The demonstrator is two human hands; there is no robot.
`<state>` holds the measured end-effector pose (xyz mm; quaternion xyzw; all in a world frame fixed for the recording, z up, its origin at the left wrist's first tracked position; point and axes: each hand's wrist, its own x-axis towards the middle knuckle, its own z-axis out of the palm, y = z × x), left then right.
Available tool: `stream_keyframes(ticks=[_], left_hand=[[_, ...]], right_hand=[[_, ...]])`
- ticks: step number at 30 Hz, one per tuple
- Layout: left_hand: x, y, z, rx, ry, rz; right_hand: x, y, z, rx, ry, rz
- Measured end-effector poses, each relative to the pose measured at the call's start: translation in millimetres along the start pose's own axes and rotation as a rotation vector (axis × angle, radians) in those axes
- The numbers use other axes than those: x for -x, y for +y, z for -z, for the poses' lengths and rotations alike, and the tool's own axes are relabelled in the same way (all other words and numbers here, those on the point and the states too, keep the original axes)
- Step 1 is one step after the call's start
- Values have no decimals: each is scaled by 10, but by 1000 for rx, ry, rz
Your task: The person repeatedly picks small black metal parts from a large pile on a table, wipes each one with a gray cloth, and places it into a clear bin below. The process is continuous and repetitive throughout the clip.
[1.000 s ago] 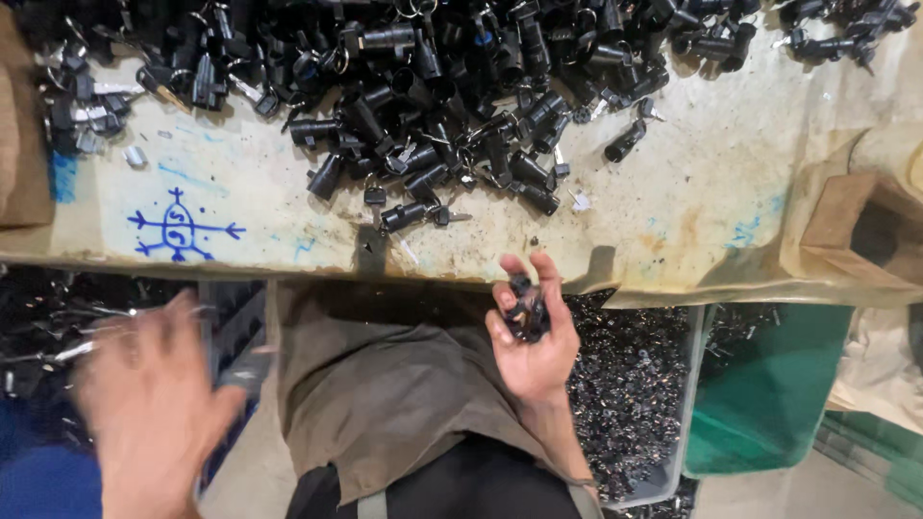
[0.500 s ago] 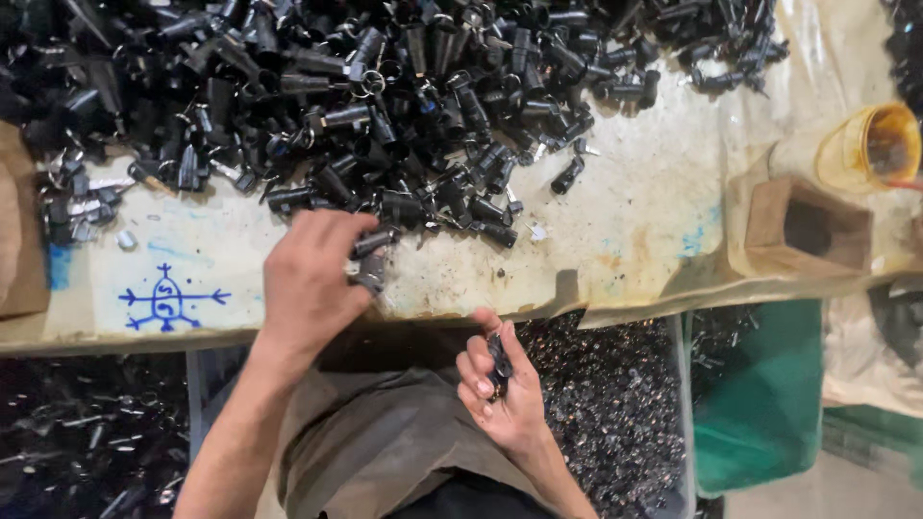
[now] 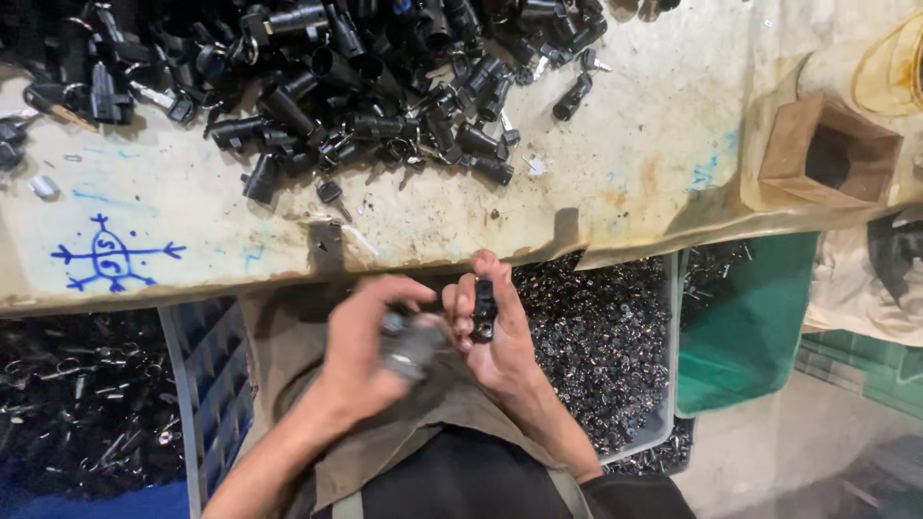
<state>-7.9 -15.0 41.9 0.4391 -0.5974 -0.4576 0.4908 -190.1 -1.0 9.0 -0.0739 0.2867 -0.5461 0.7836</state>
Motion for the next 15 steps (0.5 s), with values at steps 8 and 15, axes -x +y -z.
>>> stream_keyframes(ticks=[8, 15], left_hand=[[4, -62, -83, -469, -98, -357], [-130, -19, -42, -450, 81, -298]], right_hand=[[20, 176, 46, 626, 213, 274], [150, 172, -48, 625, 213, 174]])
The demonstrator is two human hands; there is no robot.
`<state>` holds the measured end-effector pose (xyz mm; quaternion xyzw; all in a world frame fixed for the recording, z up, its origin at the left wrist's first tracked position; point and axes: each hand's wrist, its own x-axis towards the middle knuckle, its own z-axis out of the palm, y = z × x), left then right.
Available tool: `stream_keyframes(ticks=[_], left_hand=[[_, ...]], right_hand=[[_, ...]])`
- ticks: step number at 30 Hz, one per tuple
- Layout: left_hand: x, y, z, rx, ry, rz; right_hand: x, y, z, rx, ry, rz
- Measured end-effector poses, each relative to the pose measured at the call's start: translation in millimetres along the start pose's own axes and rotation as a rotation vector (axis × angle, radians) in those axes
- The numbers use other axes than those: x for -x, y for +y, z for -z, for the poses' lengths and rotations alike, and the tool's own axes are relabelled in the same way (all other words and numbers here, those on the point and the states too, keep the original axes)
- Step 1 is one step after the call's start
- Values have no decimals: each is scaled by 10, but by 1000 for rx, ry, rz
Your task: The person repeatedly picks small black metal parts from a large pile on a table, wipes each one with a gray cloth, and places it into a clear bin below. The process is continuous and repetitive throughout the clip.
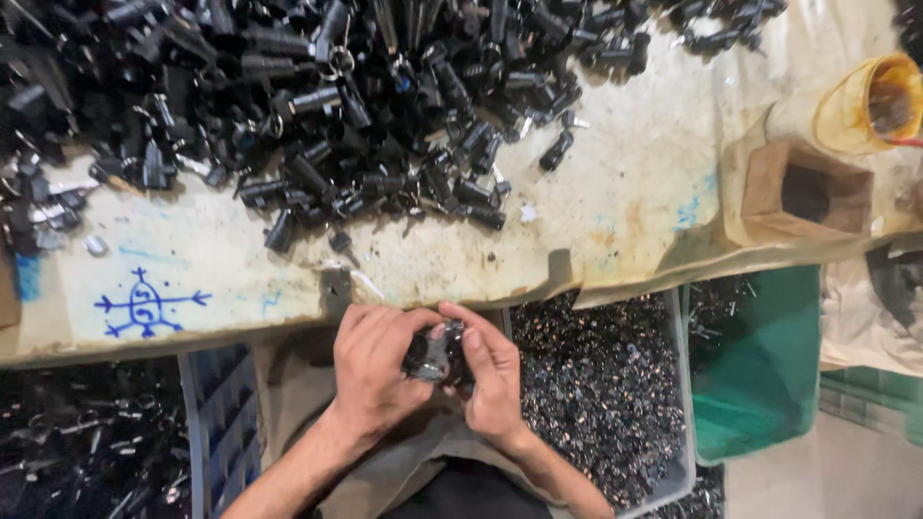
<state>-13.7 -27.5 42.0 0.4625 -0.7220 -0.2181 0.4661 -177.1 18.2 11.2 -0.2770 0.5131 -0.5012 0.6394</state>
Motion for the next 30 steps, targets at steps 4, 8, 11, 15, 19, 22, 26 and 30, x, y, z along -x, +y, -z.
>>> stream_keyframes(ticks=[4, 8, 11, 15, 19, 22, 26, 30], left_hand=[[41, -5, 9, -37, 29, 22], [122, -3, 38, 74, -49, 160], [156, 5, 75, 153, -178, 286], [142, -2, 107, 178, -318, 244], [108, -52, 151, 196, -490, 225], [76, -78, 184, 165, -626, 137], [36, -73, 306, 76, -725, 110], [219, -80, 795, -128, -614, 363]], right_hand=[[-64, -19, -1, -105, -94, -28], [-109, -82, 15, 215, -41, 278], [-115, -193, 28, 441, -82, 654], [-204, -372, 41, 728, -398, 837], [-260, -503, 74, 758, -576, 711], [-292, -530, 128, 774, -655, 631], [-327, -387, 139, 804, -700, 674], [-284, -97, 42, 611, -643, 570]])
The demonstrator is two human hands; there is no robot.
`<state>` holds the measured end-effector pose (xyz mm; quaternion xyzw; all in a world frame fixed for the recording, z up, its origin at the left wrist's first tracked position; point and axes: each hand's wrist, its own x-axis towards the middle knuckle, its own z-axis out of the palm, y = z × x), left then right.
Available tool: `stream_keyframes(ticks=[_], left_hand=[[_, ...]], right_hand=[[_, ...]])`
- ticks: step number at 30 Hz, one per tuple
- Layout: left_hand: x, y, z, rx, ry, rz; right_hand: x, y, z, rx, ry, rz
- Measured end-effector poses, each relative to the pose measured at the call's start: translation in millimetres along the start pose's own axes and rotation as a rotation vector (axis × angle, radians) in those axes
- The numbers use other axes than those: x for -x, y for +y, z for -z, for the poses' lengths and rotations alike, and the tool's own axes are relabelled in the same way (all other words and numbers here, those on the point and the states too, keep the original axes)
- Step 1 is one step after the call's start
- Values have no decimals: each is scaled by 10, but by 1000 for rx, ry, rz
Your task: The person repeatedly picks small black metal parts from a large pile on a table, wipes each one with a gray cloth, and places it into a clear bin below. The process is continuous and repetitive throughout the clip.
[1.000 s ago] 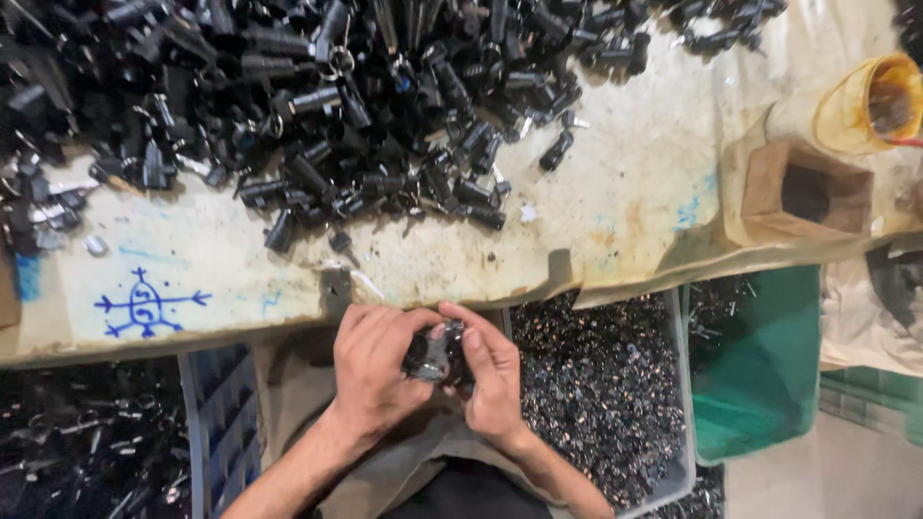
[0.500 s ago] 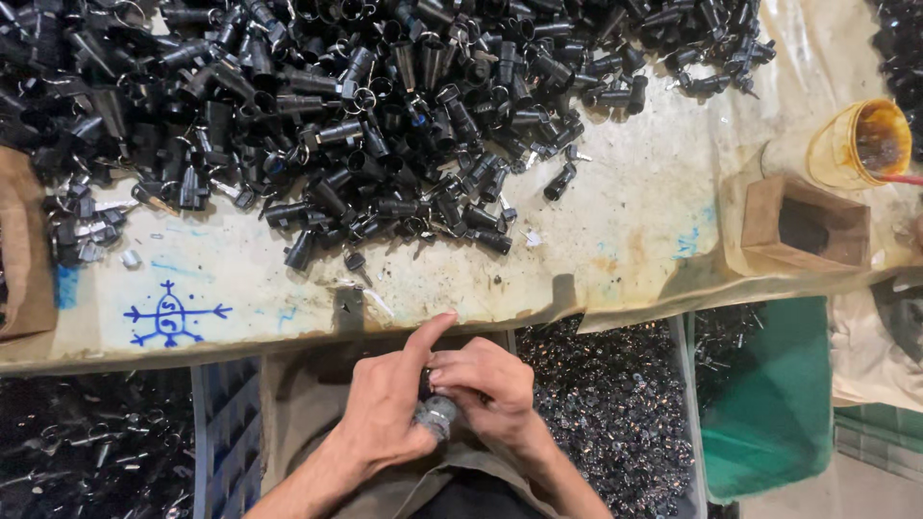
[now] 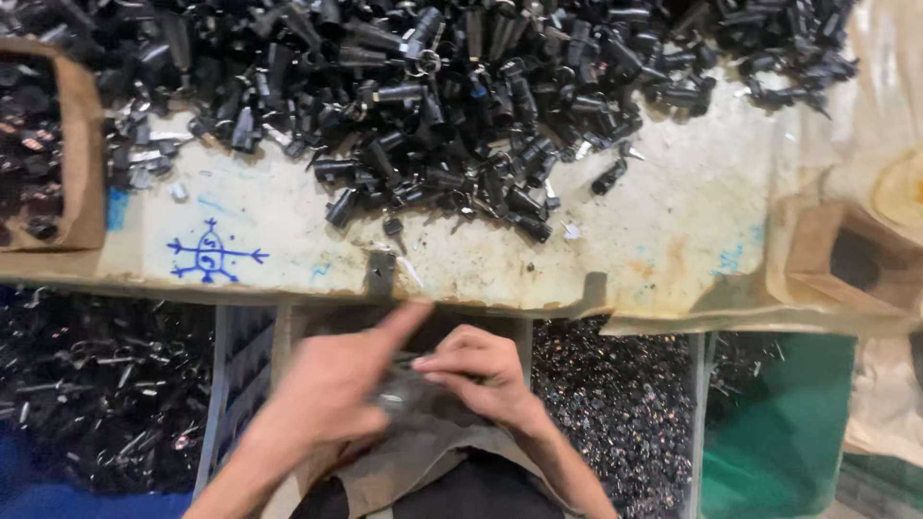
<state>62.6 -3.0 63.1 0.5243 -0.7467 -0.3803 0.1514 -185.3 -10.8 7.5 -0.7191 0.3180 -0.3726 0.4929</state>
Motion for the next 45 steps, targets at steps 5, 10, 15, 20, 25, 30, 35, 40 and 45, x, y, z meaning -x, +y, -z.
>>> stream_keyframes(ticks=[5, 10, 15, 20, 25, 30, 35, 40, 45], left_hand=[[761, -410, 334, -687, 275, 683], [313, -394, 238, -425, 687, 344], [-715, -627, 198, -499, 670, 132], [-765, -923, 310, -95, 889, -103], [-666, -507, 228, 1062, 813, -323], [-326, 12, -234, 1170, 269, -136], [-298, 115, -547, 773, 125, -161], [-319, 168, -541, 473, 208, -264], [-355, 144, -459, 227, 187, -319]], right_hand=[[20, 155, -9, -1323, 657, -469], [19, 130, -31, -1644, 222, -483], [-12, -47, 5, -1496, 339, -537], [212, -48, 14, -1472, 420, -312], [365, 135, -31, -1444, 557, -312], [267, -49, 21, -646, 567, -219], [57, -296, 160, 190, 446, 150], [-75, -360, 230, 311, 174, 192], [-11, -253, 256, 147, 236, 74]])
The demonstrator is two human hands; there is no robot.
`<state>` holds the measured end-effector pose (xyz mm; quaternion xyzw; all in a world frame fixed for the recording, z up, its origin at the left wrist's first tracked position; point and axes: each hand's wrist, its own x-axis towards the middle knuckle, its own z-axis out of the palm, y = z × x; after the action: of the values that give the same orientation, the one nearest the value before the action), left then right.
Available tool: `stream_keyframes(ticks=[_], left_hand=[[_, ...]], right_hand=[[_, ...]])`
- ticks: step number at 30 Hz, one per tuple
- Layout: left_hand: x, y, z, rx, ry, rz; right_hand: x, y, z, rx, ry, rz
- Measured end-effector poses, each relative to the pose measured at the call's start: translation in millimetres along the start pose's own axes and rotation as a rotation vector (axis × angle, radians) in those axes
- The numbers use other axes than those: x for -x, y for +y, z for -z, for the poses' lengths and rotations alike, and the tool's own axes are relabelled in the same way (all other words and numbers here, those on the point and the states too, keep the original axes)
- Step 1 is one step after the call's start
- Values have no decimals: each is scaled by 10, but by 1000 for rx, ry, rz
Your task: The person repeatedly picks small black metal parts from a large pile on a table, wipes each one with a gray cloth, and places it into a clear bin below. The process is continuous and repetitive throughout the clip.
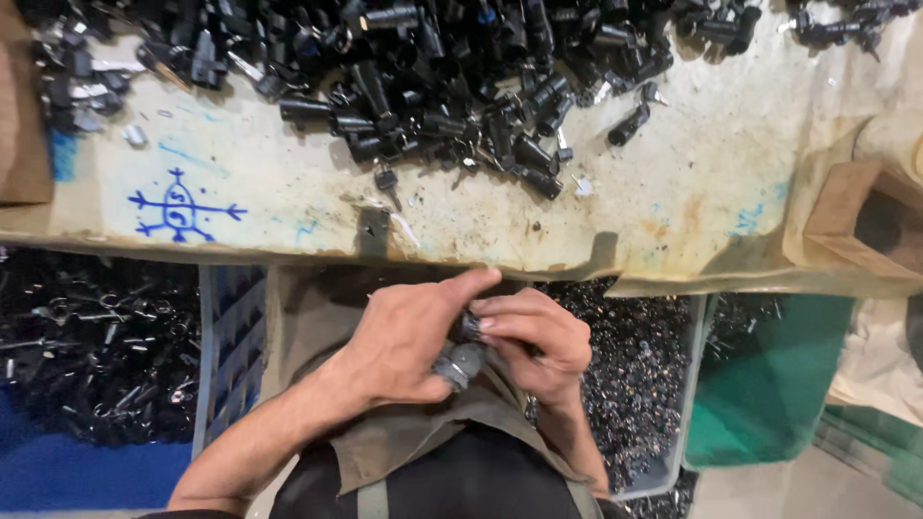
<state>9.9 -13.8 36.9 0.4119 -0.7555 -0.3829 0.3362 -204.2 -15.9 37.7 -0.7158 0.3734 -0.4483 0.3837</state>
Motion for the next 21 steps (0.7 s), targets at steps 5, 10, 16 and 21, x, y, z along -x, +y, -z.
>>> stream_keyframes(ticks=[5, 10, 16, 21], left_hand=[[24, -95, 37, -240, 64, -224], [243, -384, 341, 91, 373, -54], [443, -951, 1632, 1107, 1224, 281], [391, -1069, 1915, 1381, 1333, 391]], right_hand=[[145, 75, -53, -213, 50, -270], [1, 111, -238, -1246, 274, -688], [-94, 172, -369, -1558, 255, -1081], [-12, 111, -468, -1630, 153, -887]])
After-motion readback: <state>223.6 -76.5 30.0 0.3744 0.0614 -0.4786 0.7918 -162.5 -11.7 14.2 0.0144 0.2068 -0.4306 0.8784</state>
